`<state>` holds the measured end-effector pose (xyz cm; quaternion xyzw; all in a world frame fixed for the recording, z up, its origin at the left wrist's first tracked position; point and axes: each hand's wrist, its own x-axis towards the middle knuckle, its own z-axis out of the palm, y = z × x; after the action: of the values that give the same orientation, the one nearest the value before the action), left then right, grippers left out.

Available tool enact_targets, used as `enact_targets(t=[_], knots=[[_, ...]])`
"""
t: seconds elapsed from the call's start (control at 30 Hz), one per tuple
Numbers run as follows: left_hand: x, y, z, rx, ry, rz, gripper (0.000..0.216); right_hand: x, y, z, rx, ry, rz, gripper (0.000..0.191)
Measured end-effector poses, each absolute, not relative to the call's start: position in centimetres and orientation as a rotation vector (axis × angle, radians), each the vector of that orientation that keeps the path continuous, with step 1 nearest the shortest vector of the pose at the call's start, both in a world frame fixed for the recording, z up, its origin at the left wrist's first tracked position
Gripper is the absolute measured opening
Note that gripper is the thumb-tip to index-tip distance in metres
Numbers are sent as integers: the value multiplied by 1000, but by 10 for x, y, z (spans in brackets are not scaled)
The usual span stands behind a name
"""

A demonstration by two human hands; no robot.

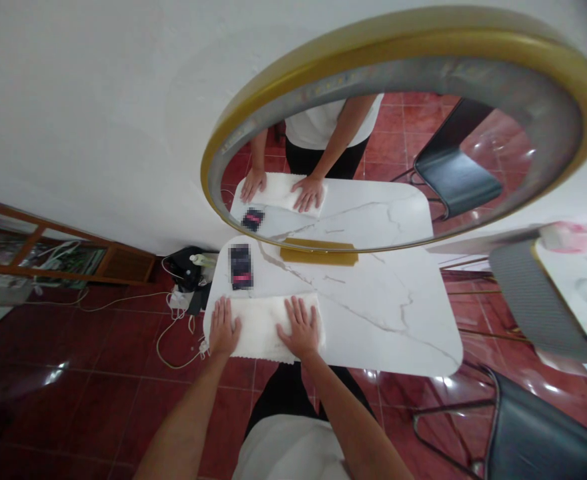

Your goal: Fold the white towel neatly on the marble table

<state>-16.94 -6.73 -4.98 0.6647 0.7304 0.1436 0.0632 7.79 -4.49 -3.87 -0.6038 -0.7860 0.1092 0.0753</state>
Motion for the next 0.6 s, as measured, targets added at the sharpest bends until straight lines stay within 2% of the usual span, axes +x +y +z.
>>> enact_targets(t=[0.6], knots=[[-30, -62, -48, 1957, 2188, 512, 64, 207, -42, -37, -1898, -2307, 249, 70]])
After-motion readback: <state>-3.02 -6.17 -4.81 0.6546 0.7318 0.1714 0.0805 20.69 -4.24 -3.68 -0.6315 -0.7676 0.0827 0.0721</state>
